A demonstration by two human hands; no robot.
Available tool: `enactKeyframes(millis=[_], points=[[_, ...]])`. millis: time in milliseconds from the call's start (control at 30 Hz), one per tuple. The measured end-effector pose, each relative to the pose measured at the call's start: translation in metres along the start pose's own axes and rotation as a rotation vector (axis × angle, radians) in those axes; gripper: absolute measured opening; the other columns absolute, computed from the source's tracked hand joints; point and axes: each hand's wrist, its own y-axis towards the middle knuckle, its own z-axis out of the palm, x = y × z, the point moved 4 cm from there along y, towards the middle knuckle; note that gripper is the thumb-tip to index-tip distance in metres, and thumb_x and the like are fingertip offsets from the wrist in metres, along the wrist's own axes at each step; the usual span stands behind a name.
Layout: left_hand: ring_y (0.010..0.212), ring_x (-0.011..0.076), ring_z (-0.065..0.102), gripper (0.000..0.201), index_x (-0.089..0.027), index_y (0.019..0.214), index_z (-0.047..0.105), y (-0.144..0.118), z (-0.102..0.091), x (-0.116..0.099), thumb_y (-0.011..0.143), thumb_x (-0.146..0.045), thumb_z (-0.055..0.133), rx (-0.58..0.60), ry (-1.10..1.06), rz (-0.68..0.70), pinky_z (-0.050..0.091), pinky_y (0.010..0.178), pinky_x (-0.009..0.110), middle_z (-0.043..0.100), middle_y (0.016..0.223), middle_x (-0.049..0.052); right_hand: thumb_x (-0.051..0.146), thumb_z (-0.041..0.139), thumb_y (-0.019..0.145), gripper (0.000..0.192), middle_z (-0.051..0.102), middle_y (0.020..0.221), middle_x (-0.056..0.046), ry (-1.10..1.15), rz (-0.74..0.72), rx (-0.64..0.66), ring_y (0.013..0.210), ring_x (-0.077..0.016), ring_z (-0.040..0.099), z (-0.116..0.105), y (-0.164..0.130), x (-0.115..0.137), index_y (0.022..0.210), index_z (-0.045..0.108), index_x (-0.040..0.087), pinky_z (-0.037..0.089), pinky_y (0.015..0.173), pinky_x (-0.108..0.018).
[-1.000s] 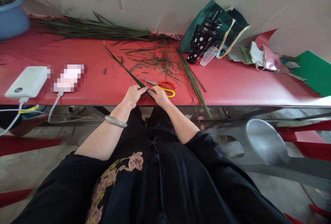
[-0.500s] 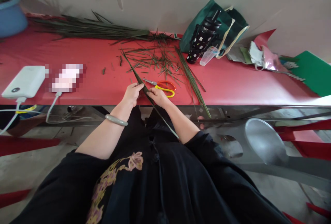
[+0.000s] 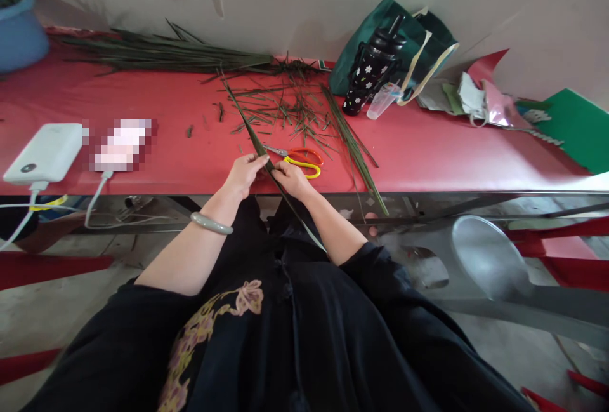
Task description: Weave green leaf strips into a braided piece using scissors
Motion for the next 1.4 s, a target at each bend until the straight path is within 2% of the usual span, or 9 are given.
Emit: enactKeyframes(millis=[167, 333, 500, 667, 1000, 1067, 1200, 1267, 1400], points=[[0.053, 0.0092, 0.050, 0.018, -0.012, 0.065, 0.060, -0.010, 0.004, 0.003, 0.059, -0.026, 0.070, 0.034, 0.086, 0.060, 0.041, 0.055, 0.021, 0.057, 0.058, 0.000, 0.030, 0.045, 0.078, 0.017, 0.051, 0.067, 0.002, 0.063, 0.024, -0.028, 0.067, -0.0110, 0.047, -0.001, 0.003, -0.005, 0.075, 0.054, 0.016, 0.036, 0.065, -0.024], [0.052, 0.0085, 0.051, 0.010, -0.012, 0.062, 0.058, -0.011, 0.007, -0.007, 0.062, -0.019, 0.065, 0.032, 0.052, 0.111, 0.042, 0.057, 0.022, 0.057, 0.056, 0.000, 0.038, 0.038, 0.082, 0.027, 0.051, 0.058, 0.003, 0.189, 0.065, -0.059, 0.055, -0.0093, 0.047, 0.002, 0.005, -0.009, 0.076, 0.053, 0.016, 0.038, 0.058, -0.023], [0.047, 0.0084, 0.050, 0.013, -0.012, 0.064, 0.056, -0.002, 0.008, -0.013, 0.063, -0.020, 0.065, -0.017, -0.049, 0.037, 0.042, 0.054, 0.023, 0.054, 0.054, 0.000, 0.039, 0.042, 0.082, 0.026, 0.052, 0.058, 0.003, 0.162, 0.063, -0.093, 0.054, -0.0090, 0.048, 0.002, 0.001, -0.005, 0.081, 0.055, 0.017, 0.039, 0.058, -0.022], [0.047, 0.0075, 0.049, 0.015, -0.014, 0.065, 0.054, 0.007, 0.004, -0.015, 0.061, -0.021, 0.066, -0.060, -0.142, -0.001, 0.041, 0.052, 0.022, 0.054, 0.054, -0.002, 0.034, 0.047, 0.079, 0.020, 0.056, 0.065, 0.002, 0.118, 0.043, -0.045, 0.061, -0.0101, 0.051, 0.002, -0.002, -0.002, 0.081, 0.055, 0.016, 0.040, 0.061, -0.023], [0.039, 0.0071, 0.045, 0.018, -0.015, 0.063, 0.051, 0.016, 0.001, -0.004, 0.057, -0.022, 0.067, -0.095, -0.158, -0.067, 0.033, 0.040, 0.019, 0.049, 0.048, -0.003, 0.032, 0.039, 0.083, 0.021, 0.058, 0.066, 0.001, 0.268, 0.068, 0.050, 0.058, -0.0085, 0.051, 0.002, -0.008, 0.002, 0.081, 0.053, 0.016, 0.041, 0.057, -0.022], [0.042, 0.0078, 0.047, 0.016, -0.015, 0.064, 0.053, 0.011, 0.003, -0.006, 0.058, -0.023, 0.066, -0.077, -0.126, -0.053, 0.036, 0.042, 0.019, 0.052, 0.050, -0.003, 0.033, 0.039, 0.084, 0.022, 0.058, 0.066, 0.001, 0.267, 0.077, 0.032, 0.058, -0.0091, 0.052, 0.002, -0.007, 0.000, 0.080, 0.052, 0.017, 0.041, 0.058, -0.022], [0.054, 0.0127, 0.055, 0.015, -0.014, 0.068, 0.057, -0.003, 0.012, -0.006, 0.058, -0.021, 0.066, 0.060, -0.076, -0.076, 0.044, 0.053, 0.025, 0.058, 0.058, 0.001, 0.035, 0.040, 0.083, 0.023, 0.056, 0.064, 0.001, 0.205, 0.088, -0.034, 0.059, -0.0092, 0.051, 0.002, -0.003, -0.006, 0.075, 0.053, 0.017, 0.039, 0.059, -0.022], [0.059, 0.0132, 0.057, 0.016, -0.012, 0.068, 0.059, -0.007, 0.015, -0.006, 0.056, -0.020, 0.067, 0.081, -0.035, -0.043, 0.045, 0.058, 0.026, 0.060, 0.062, 0.002, 0.036, 0.040, 0.082, 0.025, 0.055, 0.063, 0.002, 0.177, 0.075, -0.055, 0.058, -0.0091, 0.049, 0.001, -0.002, -0.007, 0.071, 0.053, 0.017, 0.038, 0.058, -0.022], [0.057, 0.0102, 0.054, 0.018, -0.011, 0.063, 0.057, -0.005, 0.014, -0.008, 0.056, -0.023, 0.069, -0.010, 0.004, 0.050, 0.042, 0.056, 0.022, 0.058, 0.060, 0.001, 0.038, 0.039, 0.083, 0.028, 0.054, 0.060, 0.002, 0.185, 0.063, -0.074, 0.057, -0.0087, 0.050, 0.002, 0.000, -0.008, 0.071, 0.052, 0.017, 0.039, 0.058, -0.022]])
